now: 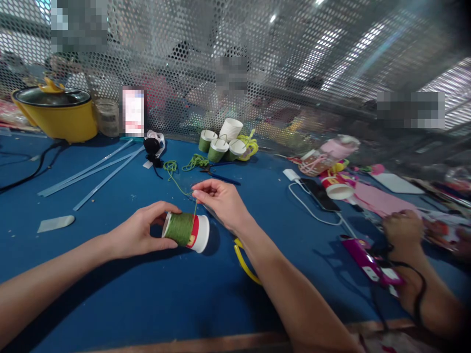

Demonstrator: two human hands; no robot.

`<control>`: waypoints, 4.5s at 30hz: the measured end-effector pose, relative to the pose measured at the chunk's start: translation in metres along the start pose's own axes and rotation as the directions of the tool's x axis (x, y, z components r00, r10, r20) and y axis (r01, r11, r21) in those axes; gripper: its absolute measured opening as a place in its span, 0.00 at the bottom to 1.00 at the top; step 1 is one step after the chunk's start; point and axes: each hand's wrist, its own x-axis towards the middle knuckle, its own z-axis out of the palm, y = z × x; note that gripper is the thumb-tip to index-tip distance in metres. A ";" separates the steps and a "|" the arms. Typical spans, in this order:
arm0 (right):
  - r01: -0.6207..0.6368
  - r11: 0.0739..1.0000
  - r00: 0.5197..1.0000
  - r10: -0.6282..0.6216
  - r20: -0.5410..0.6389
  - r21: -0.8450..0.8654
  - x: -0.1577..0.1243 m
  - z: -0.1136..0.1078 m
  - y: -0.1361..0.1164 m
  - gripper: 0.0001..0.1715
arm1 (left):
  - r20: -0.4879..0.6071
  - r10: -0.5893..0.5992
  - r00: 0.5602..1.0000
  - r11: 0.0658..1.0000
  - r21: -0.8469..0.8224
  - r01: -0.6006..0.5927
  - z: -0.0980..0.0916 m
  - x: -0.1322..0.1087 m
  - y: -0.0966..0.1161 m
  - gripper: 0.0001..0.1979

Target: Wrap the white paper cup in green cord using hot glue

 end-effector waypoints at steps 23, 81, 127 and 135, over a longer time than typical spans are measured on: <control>-0.057 0.988 0.993 0.071 0.099 -0.145 -0.010 0.003 -0.008 0.04 | 0.041 0.354 0.934 0.880 0.324 -0.348 -0.005 -0.002 0.008 0.19; -0.151 0.983 0.970 0.167 0.177 -0.100 -0.018 -0.004 -0.009 0.18 | -0.212 0.125 0.969 0.991 0.080 -0.110 -0.002 0.003 -0.008 0.23; -0.115 0.789 0.993 0.087 -0.075 -0.604 0.015 -0.026 -0.012 0.20 | 0.012 0.094 0.996 0.952 0.293 -0.093 0.002 0.000 0.004 0.23; -0.210 0.472 0.977 0.122 -0.173 -0.856 0.012 -0.063 0.022 0.03 | -0.039 0.019 0.999 0.957 0.289 -0.007 0.002 0.001 0.006 0.21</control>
